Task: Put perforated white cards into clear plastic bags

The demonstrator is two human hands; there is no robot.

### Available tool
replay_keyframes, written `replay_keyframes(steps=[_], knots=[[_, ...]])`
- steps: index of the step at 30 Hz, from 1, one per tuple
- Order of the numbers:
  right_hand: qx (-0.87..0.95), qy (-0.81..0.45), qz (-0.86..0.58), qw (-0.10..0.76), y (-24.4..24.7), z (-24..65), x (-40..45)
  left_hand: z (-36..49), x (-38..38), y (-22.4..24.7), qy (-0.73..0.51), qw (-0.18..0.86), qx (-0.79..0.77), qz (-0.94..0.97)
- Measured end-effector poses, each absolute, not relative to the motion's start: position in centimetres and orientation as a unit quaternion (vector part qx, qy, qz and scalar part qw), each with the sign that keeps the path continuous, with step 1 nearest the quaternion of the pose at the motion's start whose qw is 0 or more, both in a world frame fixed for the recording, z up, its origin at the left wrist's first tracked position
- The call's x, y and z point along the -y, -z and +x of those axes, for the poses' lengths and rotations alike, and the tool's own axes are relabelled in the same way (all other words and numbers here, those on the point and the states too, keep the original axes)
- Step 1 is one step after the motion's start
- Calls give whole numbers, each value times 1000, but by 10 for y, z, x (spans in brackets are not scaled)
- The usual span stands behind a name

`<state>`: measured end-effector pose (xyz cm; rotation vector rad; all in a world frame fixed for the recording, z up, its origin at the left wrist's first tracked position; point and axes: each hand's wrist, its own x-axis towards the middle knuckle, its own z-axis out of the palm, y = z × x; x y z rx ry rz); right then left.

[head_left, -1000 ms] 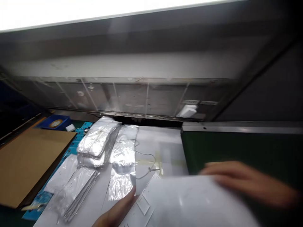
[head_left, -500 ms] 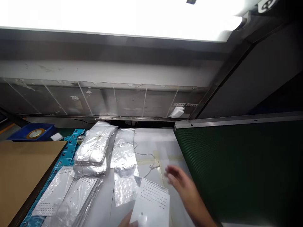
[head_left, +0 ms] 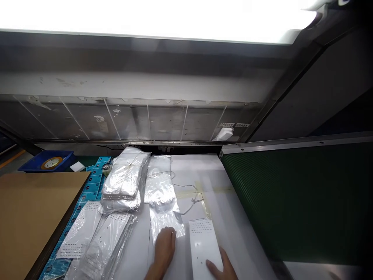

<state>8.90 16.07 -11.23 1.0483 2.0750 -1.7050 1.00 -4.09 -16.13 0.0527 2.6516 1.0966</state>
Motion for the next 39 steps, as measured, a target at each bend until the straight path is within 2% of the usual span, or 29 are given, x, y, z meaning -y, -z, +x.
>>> replay_keyframes(steps=[6, 14, 19, 31, 39], knots=[[-736, 577, 326, 137, 121, 91, -181, -19, 35, 198, -238, 146, -957, 86], [-688, 612, 325, 217, 113, 92, -177, -29, 55, 185, -183, 122, -963, 153], [-688, 613, 305, 242, 108, 83, -167, -26, 40, 189, -195, 126, -959, 165], [-692, 612, 328, 198, 116, 80, -160, -32, 37, 190, -314, 177, -926, 111], [-638, 667, 293, 250, 107, 72, -162, -44, 44, 189, -426, 208, -880, 26]])
